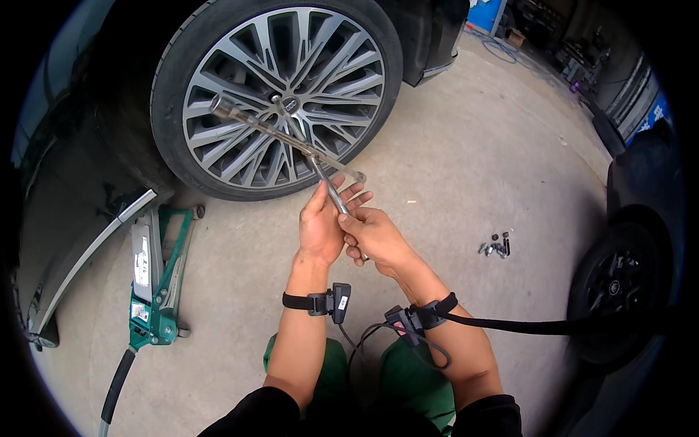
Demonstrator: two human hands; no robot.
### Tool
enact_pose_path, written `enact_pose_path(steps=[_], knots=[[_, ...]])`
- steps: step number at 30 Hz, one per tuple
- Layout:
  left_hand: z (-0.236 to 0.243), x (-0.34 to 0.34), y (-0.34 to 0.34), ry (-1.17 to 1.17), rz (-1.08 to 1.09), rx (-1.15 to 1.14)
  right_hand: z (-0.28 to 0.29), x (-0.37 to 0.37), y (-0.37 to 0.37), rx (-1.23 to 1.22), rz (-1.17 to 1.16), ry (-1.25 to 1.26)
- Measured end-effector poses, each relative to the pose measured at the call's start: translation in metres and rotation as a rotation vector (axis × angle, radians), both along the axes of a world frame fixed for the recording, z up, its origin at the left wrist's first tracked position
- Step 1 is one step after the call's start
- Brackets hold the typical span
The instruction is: The person uses a floor jack to lift a car, then uses a cross wrench to remove the lug bolts from a wheel by hand and pulls the tire off the hub.
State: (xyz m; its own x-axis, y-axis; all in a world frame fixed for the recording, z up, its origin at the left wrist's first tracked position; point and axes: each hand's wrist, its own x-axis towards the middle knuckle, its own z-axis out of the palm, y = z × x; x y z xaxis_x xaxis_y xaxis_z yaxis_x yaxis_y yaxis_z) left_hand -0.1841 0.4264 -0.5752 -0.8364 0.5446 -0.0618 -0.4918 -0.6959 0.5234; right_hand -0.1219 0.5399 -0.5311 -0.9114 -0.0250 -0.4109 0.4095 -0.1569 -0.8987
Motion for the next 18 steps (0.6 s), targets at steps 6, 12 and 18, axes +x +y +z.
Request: enact_pose_path(steps=[6, 12, 18], knots=[[-0.013, 0.011, 0.016, 0.013, -0.152, 0.086, -0.016, 0.031, 0.009, 0.627, -0.088, 0.275], [-0.018, 0.046, 0.038, 0.044, -0.375, 0.012, 0.013, 0.071, 0.054, 0.425, -0.058, -0.003], [-0.026, 0.067, 0.073, 0.063, -0.545, 0.06, 0.017, 0.099, 0.084, 0.343, -0.134, -0.122]])
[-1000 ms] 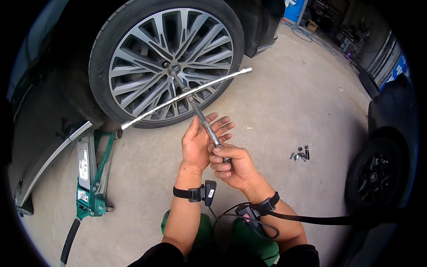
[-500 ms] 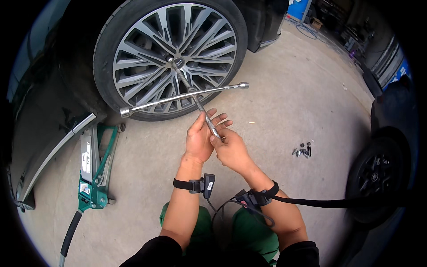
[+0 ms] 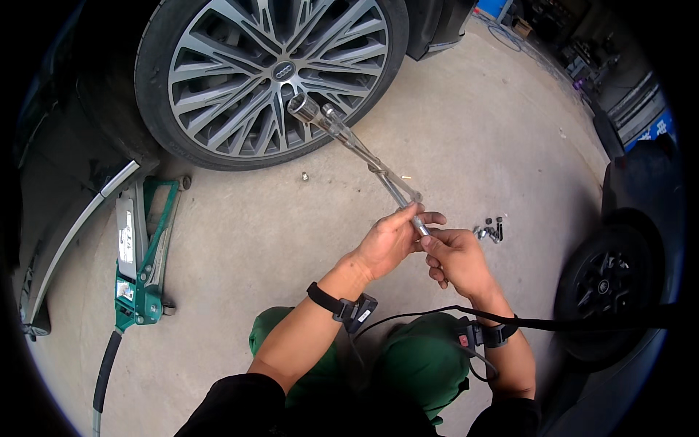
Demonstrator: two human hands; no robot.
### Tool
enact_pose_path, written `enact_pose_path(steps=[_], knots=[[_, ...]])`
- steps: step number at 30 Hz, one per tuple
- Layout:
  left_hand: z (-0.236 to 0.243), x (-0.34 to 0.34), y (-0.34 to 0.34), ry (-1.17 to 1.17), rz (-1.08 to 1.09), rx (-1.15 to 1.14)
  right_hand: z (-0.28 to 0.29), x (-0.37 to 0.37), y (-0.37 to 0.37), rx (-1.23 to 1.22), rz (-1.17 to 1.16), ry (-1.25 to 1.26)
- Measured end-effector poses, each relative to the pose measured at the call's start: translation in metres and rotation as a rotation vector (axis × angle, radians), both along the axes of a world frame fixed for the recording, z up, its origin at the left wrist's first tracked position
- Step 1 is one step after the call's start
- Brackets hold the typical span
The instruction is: The person uses a floor jack to lift a car, then uses a cross wrench to remove the lug bolts from a wheel by hand and pulls the tire off the hub.
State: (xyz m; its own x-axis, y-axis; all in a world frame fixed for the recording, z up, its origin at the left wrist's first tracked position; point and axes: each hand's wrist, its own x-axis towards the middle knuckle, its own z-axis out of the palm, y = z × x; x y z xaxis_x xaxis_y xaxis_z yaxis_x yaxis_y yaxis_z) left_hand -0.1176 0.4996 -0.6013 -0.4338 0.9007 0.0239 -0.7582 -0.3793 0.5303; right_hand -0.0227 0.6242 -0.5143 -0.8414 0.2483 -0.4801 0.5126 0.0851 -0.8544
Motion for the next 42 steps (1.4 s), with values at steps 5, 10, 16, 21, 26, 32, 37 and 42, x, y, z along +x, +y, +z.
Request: enact_pose_path(steps=[5, 10, 16, 21, 26, 32, 37, 42], knots=[[0.004, -0.013, 0.002, -0.082, 0.112, 0.082, 0.001, -0.016, -0.006, -0.065, -0.028, 0.064], [0.026, -0.043, -0.015, -0.091, 0.286, 0.09, -0.002, -0.055, -0.021, -0.188, -0.025, 0.158], [0.027, -0.067, -0.026, -0.047, 0.35, 0.108, -0.006, -0.08, -0.037, -0.274, -0.06, 0.189], [0.029, -0.065, -0.03, -0.048, 0.365, 0.1, -0.004, -0.083, -0.034, -0.383, -0.052, 0.155], [0.029, -0.067, -0.032, -0.061, 0.381, 0.134, -0.004, -0.09, -0.032, -0.553, -0.027, 0.144], [0.03, -0.08, -0.037, -0.053, 0.432, 0.159, -0.007, -0.108, -0.036, -0.678, -0.026, 0.108], [0.033, -0.076, -0.037, 0.026, 0.446, 0.039, 0.016, -0.117, -0.055, 0.162, 0.125, 0.138], [0.028, -0.081, -0.035, 0.147, 0.327, 0.026, 0.022, -0.101, -0.05, 0.165, 0.061, 0.309]])
